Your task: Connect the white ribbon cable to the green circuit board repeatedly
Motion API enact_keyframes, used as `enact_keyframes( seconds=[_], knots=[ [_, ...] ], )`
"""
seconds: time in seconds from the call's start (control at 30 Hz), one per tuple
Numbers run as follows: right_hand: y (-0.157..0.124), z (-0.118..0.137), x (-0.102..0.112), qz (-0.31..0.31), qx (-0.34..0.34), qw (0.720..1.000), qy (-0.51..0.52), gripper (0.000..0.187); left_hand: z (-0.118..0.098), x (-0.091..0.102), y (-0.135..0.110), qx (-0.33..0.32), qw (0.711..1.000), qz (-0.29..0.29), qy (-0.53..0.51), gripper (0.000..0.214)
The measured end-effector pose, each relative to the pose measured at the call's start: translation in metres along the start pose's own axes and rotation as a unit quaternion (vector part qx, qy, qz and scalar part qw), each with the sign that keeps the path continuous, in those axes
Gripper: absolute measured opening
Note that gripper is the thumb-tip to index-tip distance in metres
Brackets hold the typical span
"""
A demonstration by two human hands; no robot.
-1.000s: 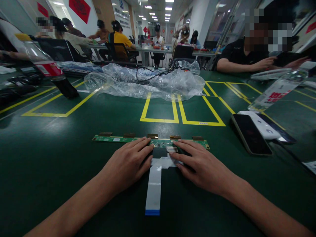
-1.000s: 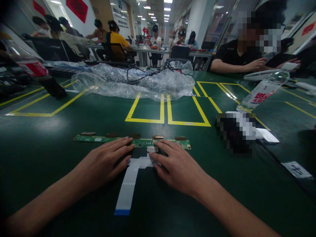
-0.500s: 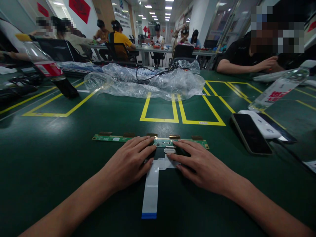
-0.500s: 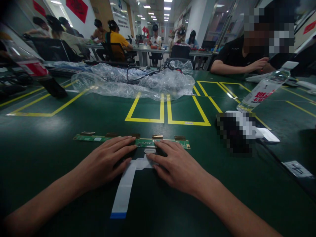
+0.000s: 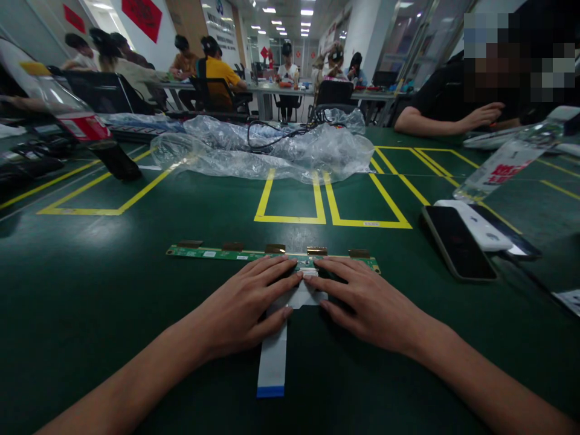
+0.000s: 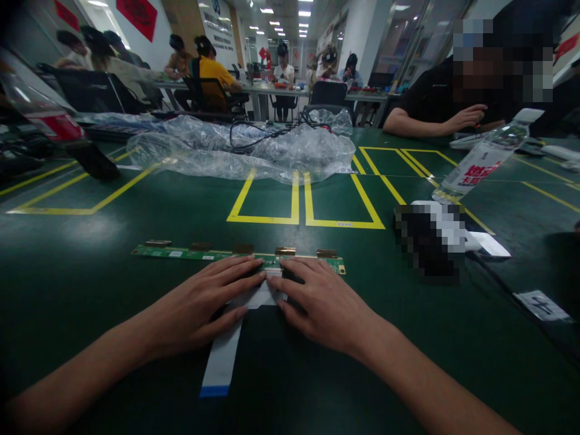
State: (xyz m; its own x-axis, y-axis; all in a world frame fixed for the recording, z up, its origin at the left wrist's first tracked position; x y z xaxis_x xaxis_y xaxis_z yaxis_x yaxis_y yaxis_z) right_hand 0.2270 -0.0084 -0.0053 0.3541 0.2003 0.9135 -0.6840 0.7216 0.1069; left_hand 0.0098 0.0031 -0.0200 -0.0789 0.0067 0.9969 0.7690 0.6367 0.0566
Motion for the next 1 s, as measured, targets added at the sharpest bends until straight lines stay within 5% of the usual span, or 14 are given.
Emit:
enact_keyframes(
  seconds=[1.0],
  knots=[
    [0.0007,-0.0086,0.0057,-0.003,-0.009,1.0,0.029,0.039,0.0009,0.0052,0.0014,-0.027,0.999,-0.02,0.017,0.05]
  ],
)
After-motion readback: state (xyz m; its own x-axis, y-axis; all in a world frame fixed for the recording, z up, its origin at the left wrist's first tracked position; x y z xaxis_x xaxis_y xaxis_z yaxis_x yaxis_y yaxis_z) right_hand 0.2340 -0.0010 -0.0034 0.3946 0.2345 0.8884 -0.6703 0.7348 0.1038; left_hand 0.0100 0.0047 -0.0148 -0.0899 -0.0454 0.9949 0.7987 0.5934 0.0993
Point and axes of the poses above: each hand's wrist, its own y-axis towards the middle knuckle, its own x-axis out of the back of the hand, z = x × y, the point moved 4 cm from there along y, towards the middle knuckle, and after that the axes turned 8 degrees about y, right-handed, at the moved point
